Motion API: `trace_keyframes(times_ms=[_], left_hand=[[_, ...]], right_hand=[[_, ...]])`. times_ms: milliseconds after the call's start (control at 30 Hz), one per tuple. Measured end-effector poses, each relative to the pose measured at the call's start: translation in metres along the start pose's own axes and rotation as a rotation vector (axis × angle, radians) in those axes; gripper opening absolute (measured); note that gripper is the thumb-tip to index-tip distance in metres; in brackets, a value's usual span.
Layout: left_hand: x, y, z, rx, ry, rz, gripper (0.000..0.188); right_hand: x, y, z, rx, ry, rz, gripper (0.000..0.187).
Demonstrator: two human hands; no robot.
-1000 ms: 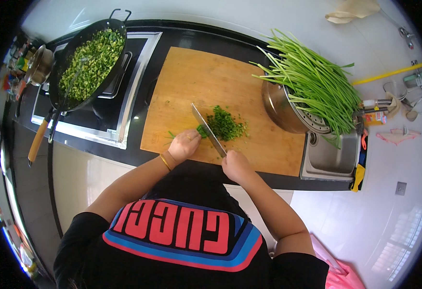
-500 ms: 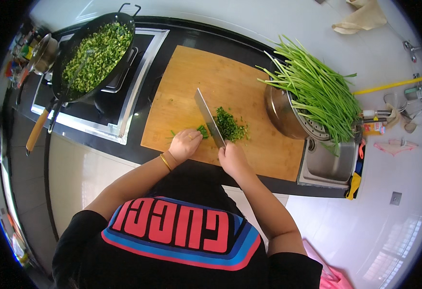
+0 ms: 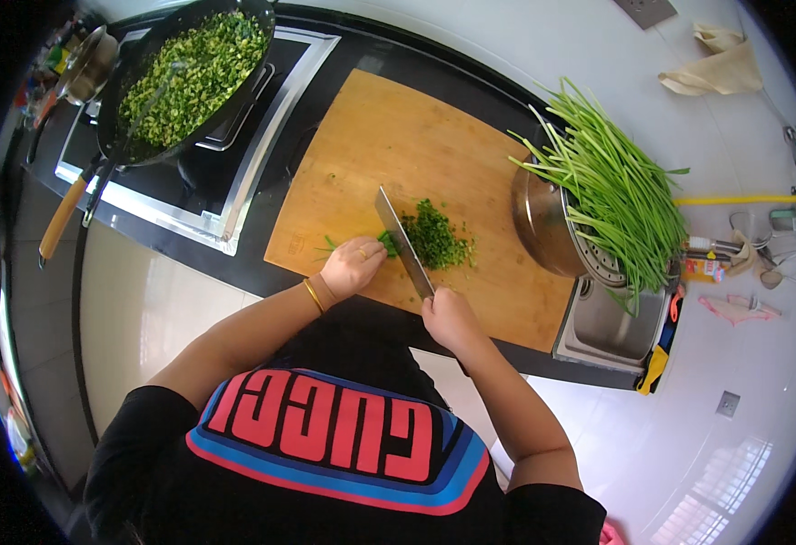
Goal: The person chops green onions on a wooden cutting board using a cleaver. After chopping, they transfer the green onions into a wok containing other chopped vegetables and stir the contents with a spatula.
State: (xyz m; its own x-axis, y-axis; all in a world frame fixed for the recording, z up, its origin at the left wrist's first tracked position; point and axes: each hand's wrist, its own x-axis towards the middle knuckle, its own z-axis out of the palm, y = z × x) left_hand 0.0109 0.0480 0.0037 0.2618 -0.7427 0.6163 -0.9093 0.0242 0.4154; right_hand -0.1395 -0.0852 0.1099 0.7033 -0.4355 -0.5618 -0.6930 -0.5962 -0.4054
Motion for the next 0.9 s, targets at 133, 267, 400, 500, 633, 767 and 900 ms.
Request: trace_keyframes(times_ms=[133,267,400,500,633,767,900], left_hand=[[0.002,0.000,-0.002,0.000,0.016,0.037,0.014],[0.002,0.003,-0.002,0.015,0.011,0.001,0.013],[0.001,0.002,-0.001,0.044,-0.007,-0.024,0.013],[0.002,0.002,-0.001,0.053,-0.002,-0.017,0.013],[0.000,0.002,0.000,0.043,0.005,-0.010,0.013],[0.000,0.003,-0.001,0.044,0.009,-0.005,0.013],[0.000,0.003,0.002,0.050,0.028,0.015,0.013]], right_hand=[[0.025,-0.009,0.021,0.084,0.106,-0.049,0.024],[0.035,0.000,0.018,0.235,0.147,-0.069,0.025],[0.019,0.003,0.006,0.135,0.156,-0.079,0.023],[0.000,-0.003,-0.008,-0.017,0.078,-0.070,0.023],[-0.006,0.002,-0.002,-0.007,0.071,-0.080,0.024],[0.001,0.003,0.003,-0.018,0.008,-0.039,0.022],[0.030,-0.014,0.022,0.026,0.153,-0.084,0.021]])
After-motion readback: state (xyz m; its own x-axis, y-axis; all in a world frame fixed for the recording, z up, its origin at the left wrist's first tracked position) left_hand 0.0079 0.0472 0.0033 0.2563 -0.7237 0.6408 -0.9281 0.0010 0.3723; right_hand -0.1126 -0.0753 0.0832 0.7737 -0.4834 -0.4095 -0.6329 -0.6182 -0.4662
